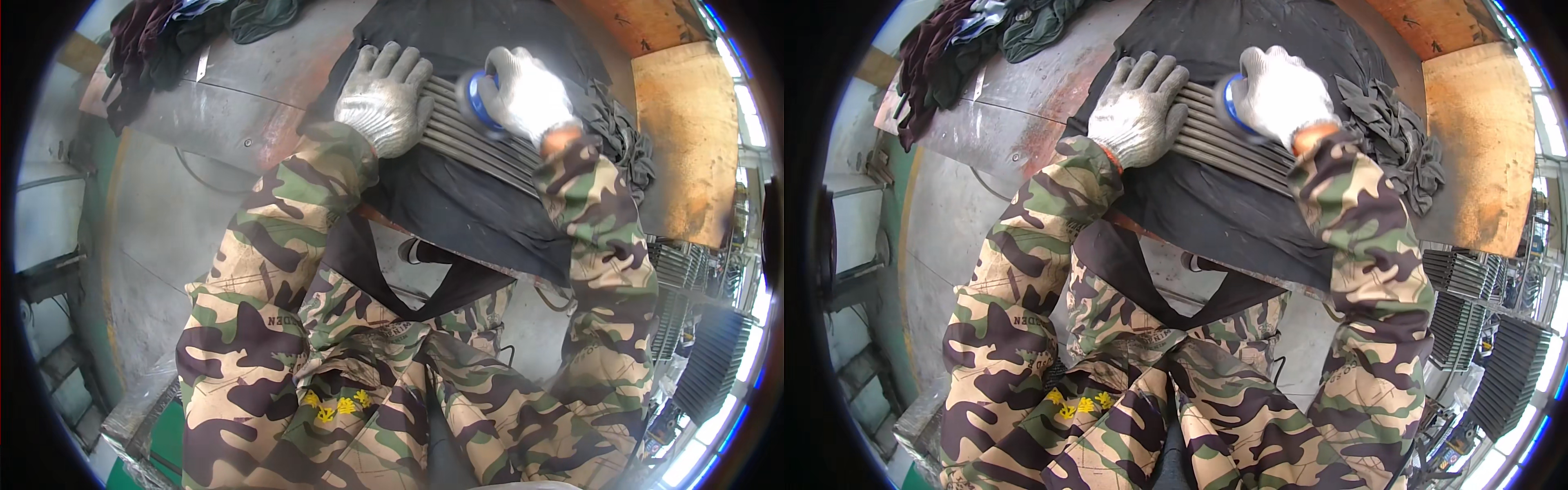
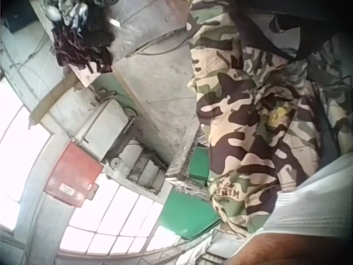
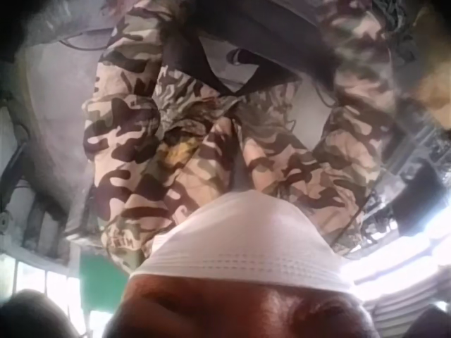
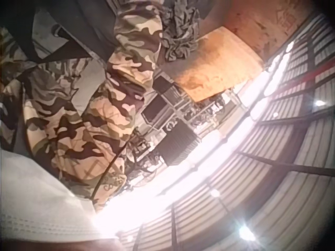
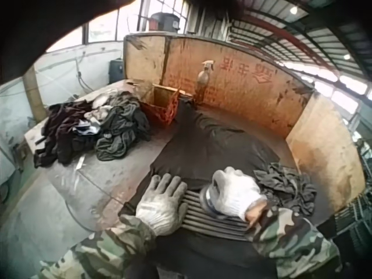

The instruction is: Sanding the surface of a ribbed metal component using a handheld orbital sander

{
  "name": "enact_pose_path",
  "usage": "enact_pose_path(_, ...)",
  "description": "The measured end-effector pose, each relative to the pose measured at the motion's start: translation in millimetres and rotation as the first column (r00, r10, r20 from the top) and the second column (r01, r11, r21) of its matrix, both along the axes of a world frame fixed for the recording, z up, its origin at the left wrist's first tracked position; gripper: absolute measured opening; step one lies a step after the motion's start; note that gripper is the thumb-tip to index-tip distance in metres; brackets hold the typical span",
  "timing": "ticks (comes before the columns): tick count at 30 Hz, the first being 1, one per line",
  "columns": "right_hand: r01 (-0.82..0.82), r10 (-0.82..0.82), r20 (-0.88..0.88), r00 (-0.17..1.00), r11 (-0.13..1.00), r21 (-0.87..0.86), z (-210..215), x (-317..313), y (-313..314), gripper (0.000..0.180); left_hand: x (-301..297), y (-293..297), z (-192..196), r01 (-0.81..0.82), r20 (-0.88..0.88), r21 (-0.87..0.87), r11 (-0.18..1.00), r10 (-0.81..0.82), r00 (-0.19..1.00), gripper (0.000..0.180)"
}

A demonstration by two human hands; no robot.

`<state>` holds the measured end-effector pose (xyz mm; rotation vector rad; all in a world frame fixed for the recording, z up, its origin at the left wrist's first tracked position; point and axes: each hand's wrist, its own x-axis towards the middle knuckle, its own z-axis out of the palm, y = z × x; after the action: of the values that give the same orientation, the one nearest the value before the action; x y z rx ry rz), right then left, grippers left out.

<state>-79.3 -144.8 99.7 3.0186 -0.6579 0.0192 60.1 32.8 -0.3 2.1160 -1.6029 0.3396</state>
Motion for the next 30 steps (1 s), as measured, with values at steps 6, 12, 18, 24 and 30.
enact_pose_path(6, -0.074, 0.073, 0.017, 0.997, 0.997, 0.028, -3, -18, 16, 0.033, 6, -13, -5, -0.021, 0.05, -0.022, 1.0, 0.022, 0.999, 0.048)
enact_pose_path(12, -0.008, 0.008, -0.023, 1.0, 1.0, 0.018, -4, -35, 15, 0.031, 9, -19, -12, -0.032, 0.053, -0.011, 0.999, 0.033, 0.998, 0.046)
enact_pose_path(18, 0.025, -0.025, -0.038, 0.999, 1.0, 0.0, 4, -19, 4, 0.032, 15, -32, -5, -0.065, 0.107, 0.04, 0.997, 0.061, 0.992, 0.046)
enact_pose_path(24, -0.122, 0.118, 0.058, 0.991, 0.99, 0.066, -4, -22, 35, 0.032, 18, -21, -6, -0.02, 0.069, 0.054, 0.998, 0.016, 0.997, 0.047)
enact_pose_path(30, 0.096, -0.094, -0.062, 0.994, 0.995, 0.018, 2, -3, -2, 0.035, 5, -20, 9, 0.021, 0.024, 0.086, 0.996, -0.024, 0.999, 0.05)
